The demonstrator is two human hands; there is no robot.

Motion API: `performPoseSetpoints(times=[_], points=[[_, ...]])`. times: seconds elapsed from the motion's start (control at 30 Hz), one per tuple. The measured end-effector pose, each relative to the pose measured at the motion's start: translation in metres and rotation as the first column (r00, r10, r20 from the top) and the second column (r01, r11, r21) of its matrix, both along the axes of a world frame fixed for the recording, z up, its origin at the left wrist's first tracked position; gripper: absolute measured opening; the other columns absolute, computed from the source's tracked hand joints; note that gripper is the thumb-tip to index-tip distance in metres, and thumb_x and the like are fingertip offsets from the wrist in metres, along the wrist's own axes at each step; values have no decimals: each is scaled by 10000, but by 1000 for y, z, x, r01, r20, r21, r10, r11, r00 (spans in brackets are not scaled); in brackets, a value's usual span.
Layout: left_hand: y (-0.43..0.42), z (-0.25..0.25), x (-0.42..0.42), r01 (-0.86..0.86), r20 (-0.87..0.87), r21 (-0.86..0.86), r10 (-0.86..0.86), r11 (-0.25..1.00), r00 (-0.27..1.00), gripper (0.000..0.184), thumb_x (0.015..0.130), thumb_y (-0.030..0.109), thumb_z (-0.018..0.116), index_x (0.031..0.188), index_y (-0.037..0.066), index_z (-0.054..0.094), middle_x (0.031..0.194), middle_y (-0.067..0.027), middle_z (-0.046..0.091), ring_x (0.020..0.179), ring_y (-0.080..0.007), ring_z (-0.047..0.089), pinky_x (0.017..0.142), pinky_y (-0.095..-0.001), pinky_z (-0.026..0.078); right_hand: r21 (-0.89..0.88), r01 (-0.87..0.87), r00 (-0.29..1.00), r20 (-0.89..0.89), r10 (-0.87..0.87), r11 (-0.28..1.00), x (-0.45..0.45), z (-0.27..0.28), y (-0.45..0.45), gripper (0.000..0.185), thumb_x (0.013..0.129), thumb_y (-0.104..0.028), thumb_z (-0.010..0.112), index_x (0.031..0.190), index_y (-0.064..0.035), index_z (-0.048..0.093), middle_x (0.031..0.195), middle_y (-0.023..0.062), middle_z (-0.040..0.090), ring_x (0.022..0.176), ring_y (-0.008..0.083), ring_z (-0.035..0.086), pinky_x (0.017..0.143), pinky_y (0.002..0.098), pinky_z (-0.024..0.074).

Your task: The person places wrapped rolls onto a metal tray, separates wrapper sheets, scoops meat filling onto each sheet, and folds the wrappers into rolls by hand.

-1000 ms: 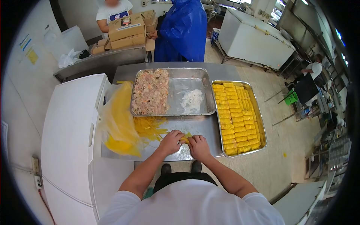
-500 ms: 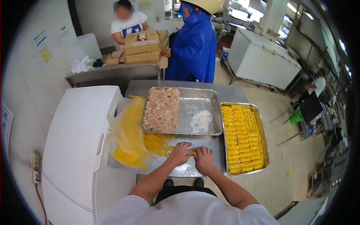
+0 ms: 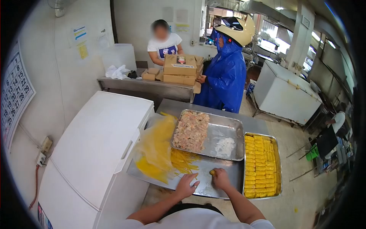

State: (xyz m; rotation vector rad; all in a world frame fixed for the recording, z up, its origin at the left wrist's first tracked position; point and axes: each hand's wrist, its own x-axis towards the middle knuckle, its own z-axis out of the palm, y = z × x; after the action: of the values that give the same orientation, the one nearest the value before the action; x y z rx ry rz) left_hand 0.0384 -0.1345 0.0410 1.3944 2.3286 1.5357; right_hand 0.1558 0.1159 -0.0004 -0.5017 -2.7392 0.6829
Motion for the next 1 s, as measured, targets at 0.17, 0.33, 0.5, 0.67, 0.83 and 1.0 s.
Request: performPoseSetpoints(times=[0.17, 0.33, 0.5, 0.67, 0.83, 1.0], points=[[-30, -4, 30, -129, 314, 40, 110, 991, 943, 437, 963, 164, 778, 1356, 22, 649, 1117, -157, 757, 1028, -310, 721, 922, -413, 584, -922, 205, 943, 97, -317, 329, -5, 49, -20, 335, 1020, -119, 623, 1325, 18, 633, 1052, 136, 718, 933, 294, 710, 828, 444, 609], [-23, -7, 48, -205, 468, 101, 135, 973, 874, 434, 973, 131, 770, 1368, 6, 638, 1064, -128, 770, 918, -206, 732, 853, -338, 590, -996, 37, 984, 50, -169, -81, 9, 55, -32, 253, 975, -67, 703, 1208, -6, 626, 1025, 102, 683, 887, 237, 689, 757, 418, 605], [24, -6, 83, -307, 536, 126, 196, 943, 821, 401, 1008, 101, 732, 1380, -3, 625, 1045, -84, 756, 903, -126, 688, 822, -295, 567, -989, 31, 995, 45, -94, -142, 51, 106, -23, 255, 966, -60, 727, 1199, -13, 634, 975, 93, 683, 819, 228, 681, 744, 389, 591], [90, -7, 150, -322, 653, 85, 192, 943, 733, 370, 1031, 69, 700, 1382, -12, 618, 1050, -44, 727, 917, -86, 658, 838, -262, 544, -989, 1, 996, 14, -83, -148, 130, 109, 34, 216, 963, -53, 726, 1156, -7, 643, 930, 91, 680, 796, 218, 679, 735, 371, 577], [145, 25, 242, -315, 819, 86, 113, 945, 562, 371, 1037, 52, 685, 1392, -17, 603, 1059, -59, 713, 935, -111, 664, 851, -266, 543, -999, -3, 977, -10, -214, 34, 218, 137, 105, 157, 933, -36, 756, 1060, 12, 676, 845, 75, 668, 731, 195, 668, 662, 342, 551], [159, 12, 301, -281, 821, 49, 121, 959, 557, 342, 1048, 45, 653, 1385, 1, 610, 1065, -60, 711, 942, -125, 678, 854, -289, 557, -961, 76, 931, -28, -365, 266, 278, 165, 207, 198, 917, -35, 764, 1083, 46, 693, 852, 74, 678, 715, 179, 653, 642, 324, 525]])
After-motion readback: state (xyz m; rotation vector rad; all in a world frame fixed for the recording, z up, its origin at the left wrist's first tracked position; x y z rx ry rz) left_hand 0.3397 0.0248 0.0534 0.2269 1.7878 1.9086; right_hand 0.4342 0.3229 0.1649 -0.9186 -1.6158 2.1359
